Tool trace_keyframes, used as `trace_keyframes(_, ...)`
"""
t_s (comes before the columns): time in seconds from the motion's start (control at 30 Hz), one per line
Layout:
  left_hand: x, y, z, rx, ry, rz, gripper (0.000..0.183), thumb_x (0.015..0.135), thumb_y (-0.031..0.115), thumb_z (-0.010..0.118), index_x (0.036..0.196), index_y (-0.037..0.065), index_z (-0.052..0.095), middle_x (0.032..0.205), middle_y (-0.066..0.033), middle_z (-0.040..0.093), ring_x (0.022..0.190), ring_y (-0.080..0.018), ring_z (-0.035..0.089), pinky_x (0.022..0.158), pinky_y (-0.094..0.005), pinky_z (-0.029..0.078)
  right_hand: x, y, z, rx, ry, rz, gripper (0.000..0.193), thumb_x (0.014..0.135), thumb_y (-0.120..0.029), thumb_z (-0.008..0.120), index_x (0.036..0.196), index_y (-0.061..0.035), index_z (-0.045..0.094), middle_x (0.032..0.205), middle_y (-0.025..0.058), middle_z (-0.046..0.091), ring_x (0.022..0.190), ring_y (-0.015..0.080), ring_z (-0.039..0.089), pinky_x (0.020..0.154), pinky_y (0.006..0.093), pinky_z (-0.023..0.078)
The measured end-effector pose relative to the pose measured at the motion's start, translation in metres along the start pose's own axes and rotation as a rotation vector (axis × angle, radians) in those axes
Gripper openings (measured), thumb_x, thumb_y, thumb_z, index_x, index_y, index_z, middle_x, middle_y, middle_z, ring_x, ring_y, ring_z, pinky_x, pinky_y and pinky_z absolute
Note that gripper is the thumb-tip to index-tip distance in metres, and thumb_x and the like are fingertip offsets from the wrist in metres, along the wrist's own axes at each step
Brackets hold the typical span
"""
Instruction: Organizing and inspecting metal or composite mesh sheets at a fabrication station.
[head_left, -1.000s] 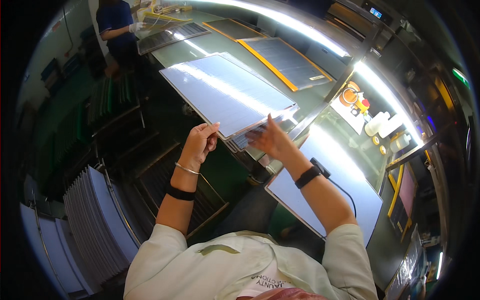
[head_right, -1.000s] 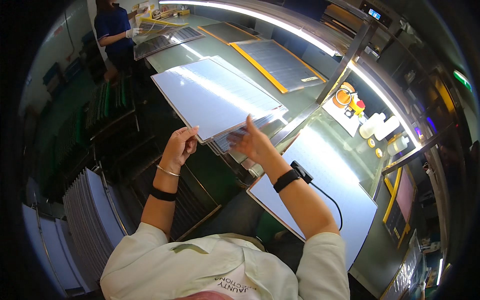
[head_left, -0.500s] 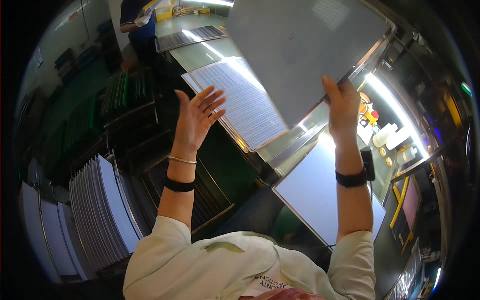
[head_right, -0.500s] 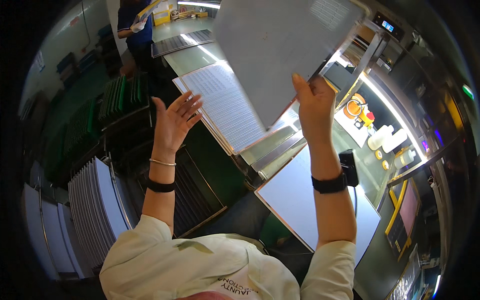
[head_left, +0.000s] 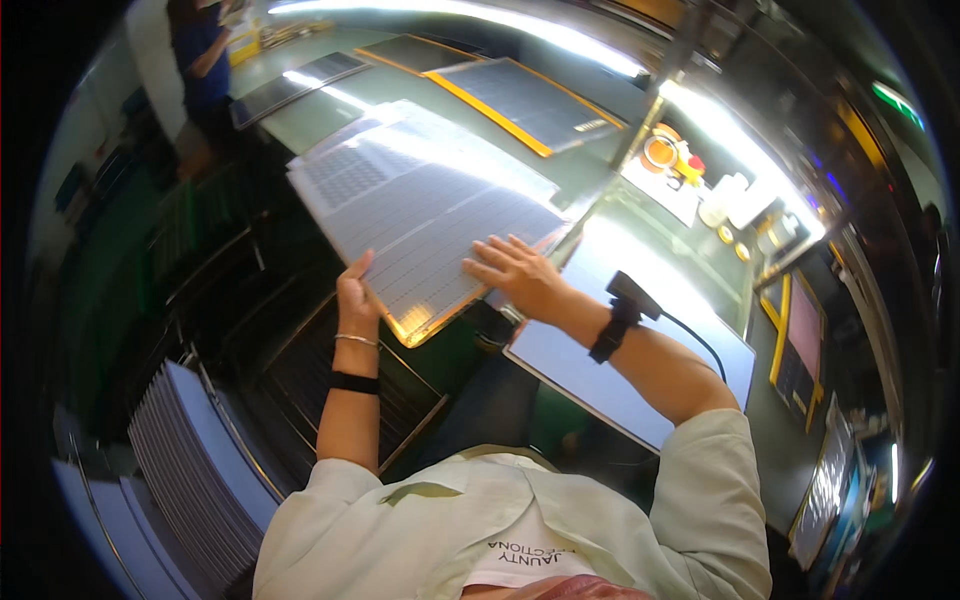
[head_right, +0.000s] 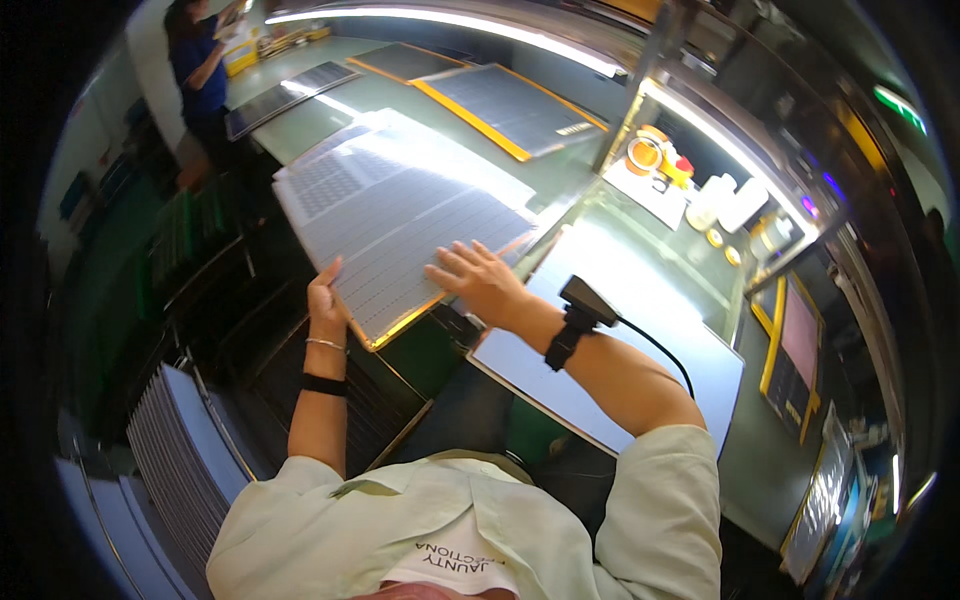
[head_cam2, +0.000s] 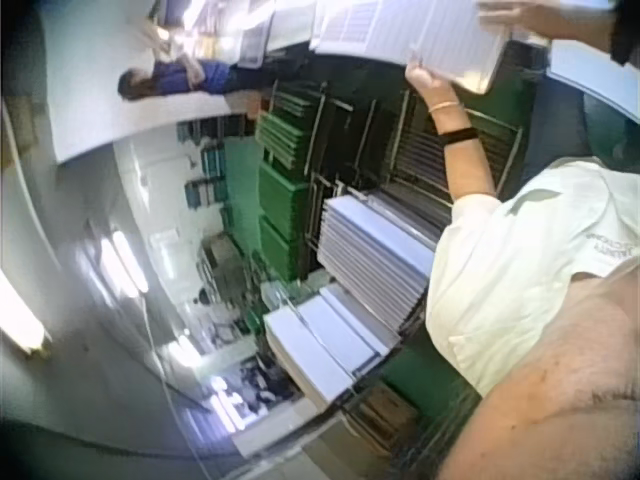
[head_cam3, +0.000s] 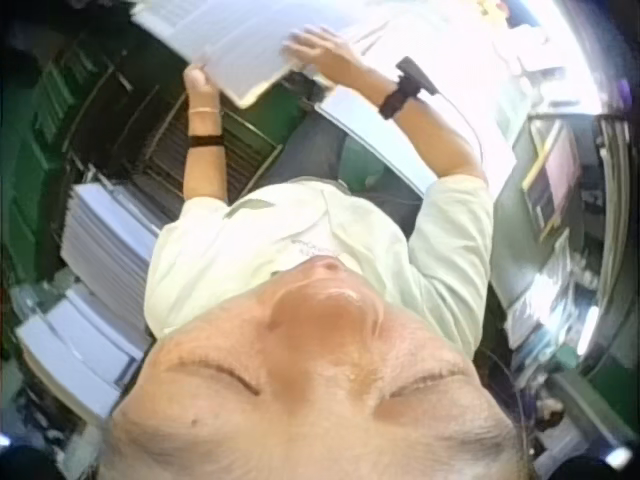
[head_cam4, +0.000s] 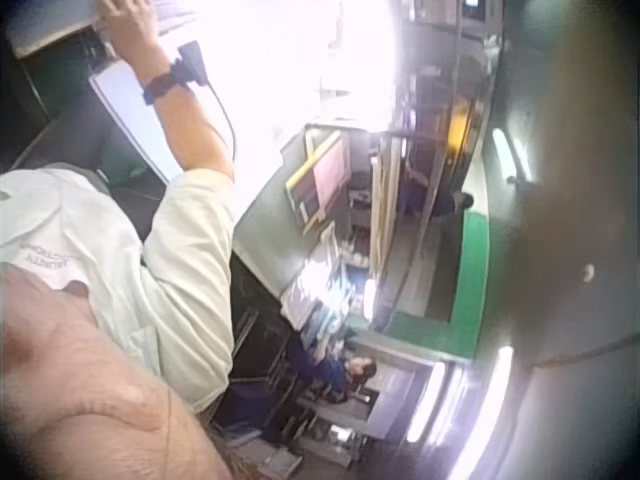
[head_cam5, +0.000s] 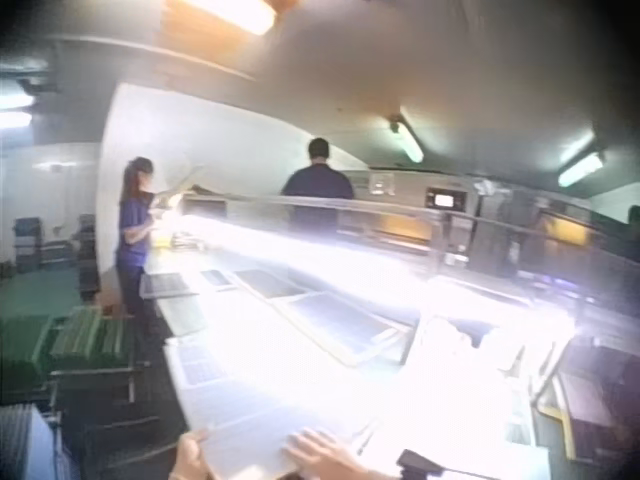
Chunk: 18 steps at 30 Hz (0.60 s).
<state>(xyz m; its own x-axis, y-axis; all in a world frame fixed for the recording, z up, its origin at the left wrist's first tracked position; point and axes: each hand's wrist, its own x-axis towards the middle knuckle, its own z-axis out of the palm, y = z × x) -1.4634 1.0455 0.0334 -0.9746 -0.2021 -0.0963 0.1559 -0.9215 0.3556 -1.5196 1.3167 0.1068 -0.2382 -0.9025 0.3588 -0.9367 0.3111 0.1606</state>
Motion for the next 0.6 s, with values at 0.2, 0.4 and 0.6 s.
trace_keyframes(0.2,-0.001,-0.012,-0.006,-0.052,-0.004,0.017,0.039,0.089,0.018,0.047,0.121,-0.005,0.041,0.119,-0.0185,0.049,0.11,-0.0318,0.047,0.096,-0.044,0.037,0.033,-0.073,-0.005,0.328,-0.175,0.204,0.069,0.072,-0.058,0.058,0.111,-0.0019,0.05,0.125,0.0218,0.044,0.117,0.0429,0.04,0.099,0.0472,0.032)
trace_keyframes(0.4,-0.01,-0.022,0.017,0.022,0.086,0.133,0.058,0.09,0.046,0.039,0.129,0.003,0.036,0.131,-0.0133,0.04,0.118,-0.0289,0.04,0.1,-0.0432,0.03,0.051,-0.096,0.02,0.139,-0.135,0.27,0.047,0.076,-0.035,0.059,0.099,0.0053,0.05,0.117,0.0307,0.046,0.108,0.0467,0.046,0.092,0.0468,0.038)
trace_keyframes(0.6,-0.001,-0.012,0.003,0.111,0.077,0.222,0.059,0.091,0.05,0.034,0.129,0.004,0.035,0.13,-0.0117,0.04,0.12,-0.0272,0.038,0.101,-0.0394,0.031,0.069,-0.045,0.003,0.258,-0.087,0.254,0.012,0.071,-0.007,0.052,0.079,-0.0026,0.06,0.065,0.0112,0.058,0.06,0.0292,0.06,0.058,0.0363,0.049)
